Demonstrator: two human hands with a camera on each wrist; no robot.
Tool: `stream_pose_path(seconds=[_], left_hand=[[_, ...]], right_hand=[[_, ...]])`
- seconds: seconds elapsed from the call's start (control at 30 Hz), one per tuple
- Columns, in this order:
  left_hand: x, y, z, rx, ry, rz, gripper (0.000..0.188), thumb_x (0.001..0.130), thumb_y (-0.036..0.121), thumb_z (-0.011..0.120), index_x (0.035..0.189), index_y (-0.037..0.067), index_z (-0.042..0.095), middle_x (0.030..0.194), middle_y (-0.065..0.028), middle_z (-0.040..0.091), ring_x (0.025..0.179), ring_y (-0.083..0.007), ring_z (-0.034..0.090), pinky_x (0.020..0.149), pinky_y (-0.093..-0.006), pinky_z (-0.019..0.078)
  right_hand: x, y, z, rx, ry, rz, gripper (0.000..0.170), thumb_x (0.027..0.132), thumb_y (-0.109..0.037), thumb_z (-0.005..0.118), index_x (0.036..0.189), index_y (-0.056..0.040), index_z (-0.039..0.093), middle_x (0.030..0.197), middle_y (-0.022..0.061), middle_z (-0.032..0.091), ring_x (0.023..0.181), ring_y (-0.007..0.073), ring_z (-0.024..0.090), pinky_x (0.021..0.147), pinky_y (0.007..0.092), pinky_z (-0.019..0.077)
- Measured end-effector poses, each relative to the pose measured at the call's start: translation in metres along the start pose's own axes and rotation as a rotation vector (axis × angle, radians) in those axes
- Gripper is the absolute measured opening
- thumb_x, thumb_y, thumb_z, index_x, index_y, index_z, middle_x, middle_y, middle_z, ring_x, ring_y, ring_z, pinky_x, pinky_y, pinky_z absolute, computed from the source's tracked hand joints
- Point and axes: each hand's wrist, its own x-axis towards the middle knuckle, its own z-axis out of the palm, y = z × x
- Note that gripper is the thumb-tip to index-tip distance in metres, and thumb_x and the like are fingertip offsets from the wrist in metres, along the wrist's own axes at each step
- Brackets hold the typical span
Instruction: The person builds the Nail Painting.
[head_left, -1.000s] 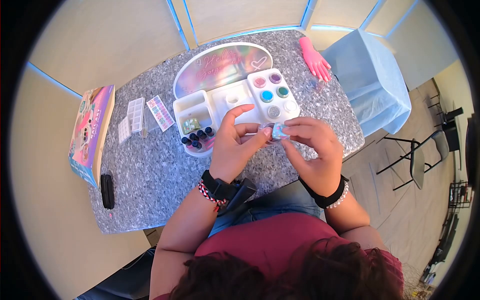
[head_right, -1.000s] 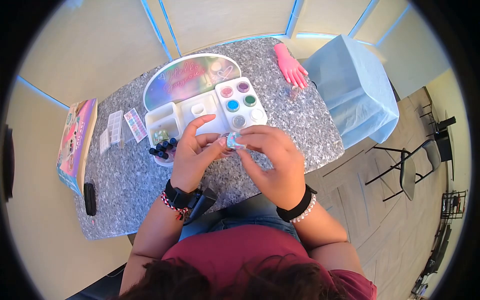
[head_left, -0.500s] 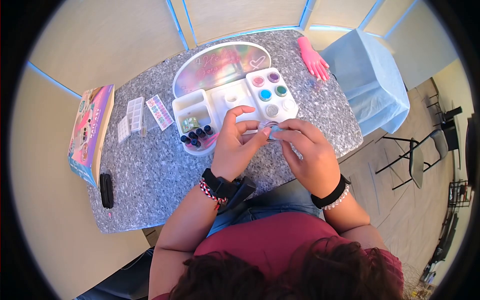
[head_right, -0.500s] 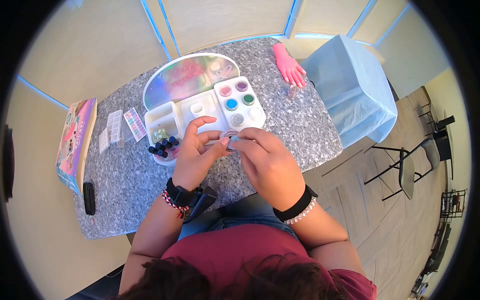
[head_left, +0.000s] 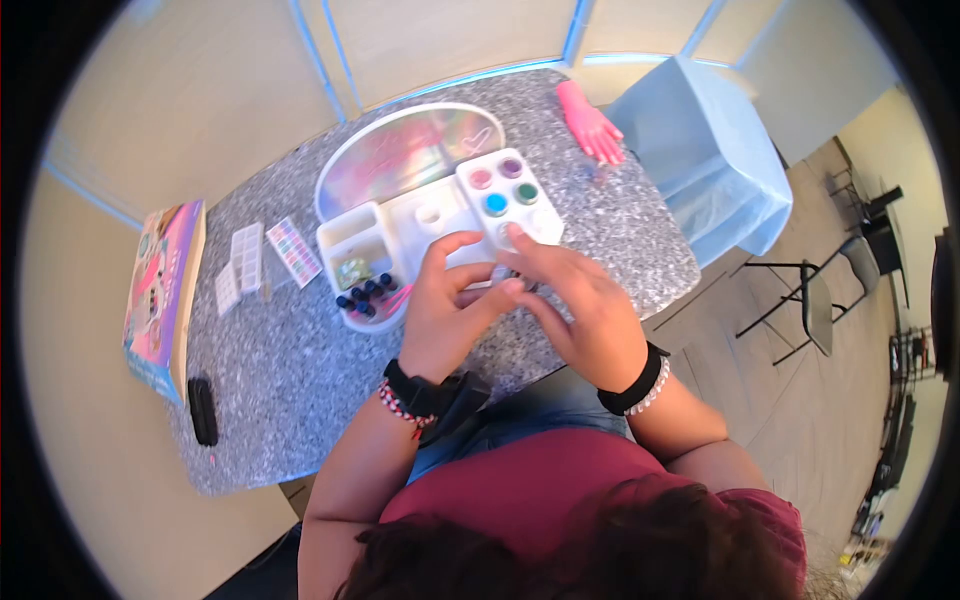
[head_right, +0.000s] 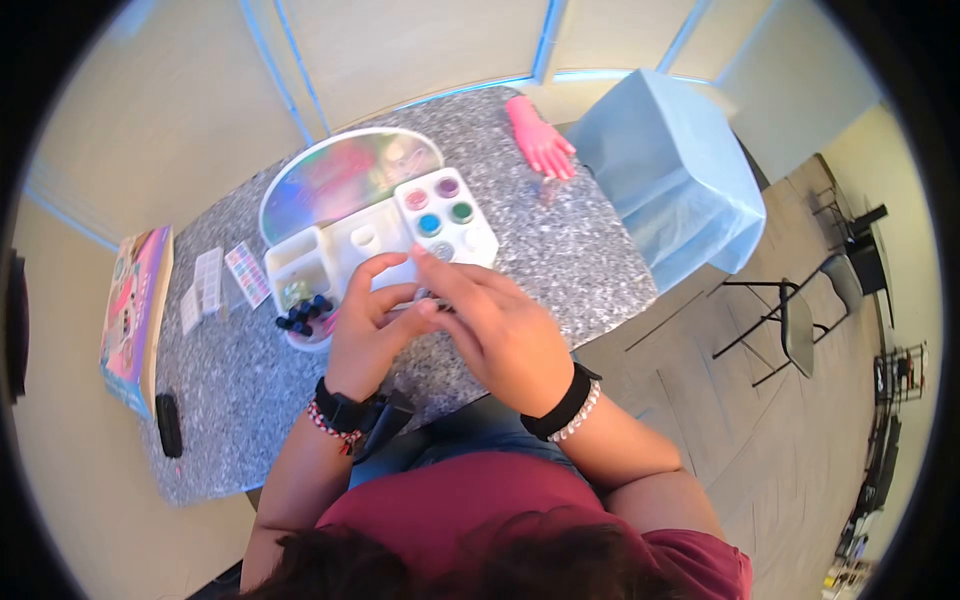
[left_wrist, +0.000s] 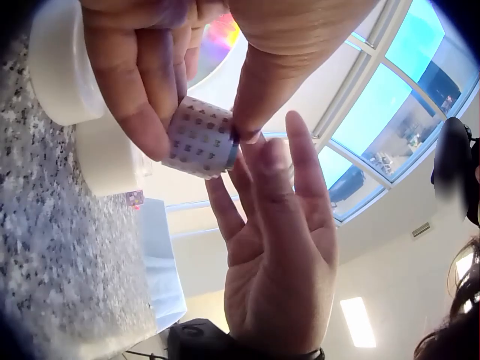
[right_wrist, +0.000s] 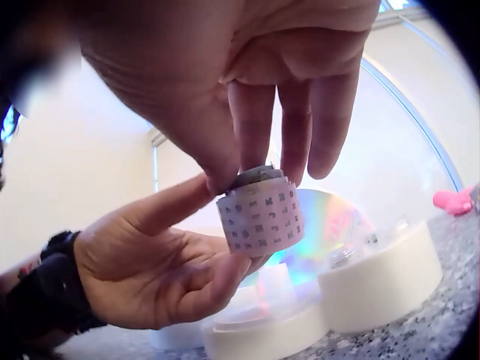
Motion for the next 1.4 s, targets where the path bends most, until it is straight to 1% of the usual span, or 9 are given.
stream_pose_path(seconds=[0.1, 0.2, 0.33, 0.43, 0.53, 0.67, 0.8, 1.0, 1.4], left_hand=[[0.001, 0.003, 0.002, -0.085, 0.0, -0.015, 0.063, 0.104, 0.006, 0.074, 0.155, 0.003, 0.038, 0.129, -0.0232, 0.073, 0.111, -0.0238, 0.076, 0.094, -0.0357, 0.0638], [0.0, -0.002, 0.001, -0.109, 0.004, -0.019, 0.061, 0.104, 0.005, 0.072, 0.156, 0.003, 0.039, 0.13, -0.0223, 0.073, 0.114, -0.0222, 0.074, 0.095, -0.0348, 0.0632], [0.001, 0.0, 0.001, -0.145, -0.029, -0.029, 0.055, 0.103, 0.003, 0.073, 0.151, 0.0, 0.046, 0.131, -0.0223, 0.073, 0.115, -0.0204, 0.075, 0.097, -0.0315, 0.0608], [0.004, -0.001, -0.003, -0.14, -0.035, -0.012, 0.045, 0.105, 0.006, 0.073, 0.146, -0.001, 0.056, 0.132, -0.0188, 0.073, 0.115, -0.0187, 0.074, 0.097, -0.0313, 0.0617], [0.006, -0.004, -0.008, -0.139, -0.035, 0.005, 0.037, 0.107, 0.009, 0.071, 0.141, -0.002, 0.063, 0.133, -0.0147, 0.074, 0.117, -0.0184, 0.073, 0.097, -0.0327, 0.0631], [0.005, -0.003, -0.007, -0.146, -0.026, 0.01, 0.035, 0.109, 0.012, 0.069, 0.141, -0.002, 0.065, 0.133, -0.013, 0.074, 0.118, -0.0191, 0.073, 0.098, -0.035, 0.0644], [0.002, 0.001, -0.005, -0.131, -0.025, -0.004, 0.036, 0.11, 0.013, 0.068, 0.142, -0.003, 0.064, 0.133, -0.014, 0.073, 0.116, -0.0188, 0.074, 0.097, -0.0343, 0.0648], [0.003, 0.002, -0.006, -0.118, -0.013, -0.029, 0.035, 0.109, 0.013, 0.07, 0.139, -0.004, 0.067, 0.13, -0.0149, 0.075, 0.112, -0.0166, 0.074, 0.095, -0.0326, 0.0655], [0.0, -0.001, -0.003, -0.036, 0.01, -0.014, 0.035, 0.104, 0.012, 0.076, 0.136, -0.001, 0.069, 0.128, -0.0126, 0.077, 0.107, -0.0143, 0.075, 0.091, -0.0291, 0.0639]], right_hand=[[0.017, 0.015, -0.022, 0.087, 0.035, 0.039, 0.051, 0.096, -0.008, 0.078, 0.146, -0.0071, 0.066, 0.136, 0.0164, 0.073, 0.125, 0.0406, 0.067, 0.107, 0.0482, 0.0542], [0.045, 0.092, -0.042, -0.267, 0.067, 0.046, 0.035, 0.097, -0.01, 0.076, 0.131, -0.0065, 0.072, 0.135, 0.018, 0.073, 0.127, 0.0401, 0.066, 0.11, 0.0493, 0.0512], [0.061, 0.191, -0.033, -0.379, -0.119, 0.165, 0.035, 0.093, -0.013, 0.079, 0.128, -0.0094, 0.076, 0.13, 0.0166, 0.075, 0.124, 0.0401, 0.068, 0.109, 0.0475, 0.0523], [0.067, 0.215, -0.018, -0.407, -0.283, 0.365, 0.035, 0.089, -0.007, 0.08, 0.124, -0.0058, 0.076, 0.122, 0.017, 0.076, 0.104, 0.0332, 0.075, 0.095, 0.0424, 0.0595], [0.065, 0.161, -0.028, -0.163, -0.15, 0.368, 0.026, 0.095, -0.003, 0.076, 0.121, -0.0023, 0.074, 0.116, 0.0122, 0.077, 0.101, 0.0237, 0.076, 0.089, 0.0361, 0.0607], [0.038, 0.04, -0.024, 0.701, -0.028, 0.363, 0.019, 0.097, 0.005, 0.075, 0.115, -0.0008, 0.074, 0.12, 0.008, 0.074, 0.108, 0.0164, 0.073, 0.088, 0.0321, 0.0645], [0.013, 0.007, -0.008, 0.62, -0.013, 0.219, 0.025, 0.091, 0.007, 0.079, 0.115, -0.0015, 0.076, 0.121, 0.0113, 0.074, 0.112, 0.0203, 0.075, 0.09, 0.0344, 0.0676], [0.006, 0.007, -0.005, 0.044, 0.004, -0.095, 0.025, 0.087, 0.001, 0.082, 0.11, -0.0065, 0.077, 0.113, 0.0103, 0.075, 0.101, 0.0311, 0.075, 0.084, 0.0401, 0.0633], [0.003, 0.008, -0.001, 0.006, -0.002, -0.07, 0.02, 0.088, -0.001, 0.082, 0.107, -0.004, 0.076, 0.109, 0.0126, 0.076, 0.096, 0.0333, 0.076, 0.083, 0.0411, 0.0624]])
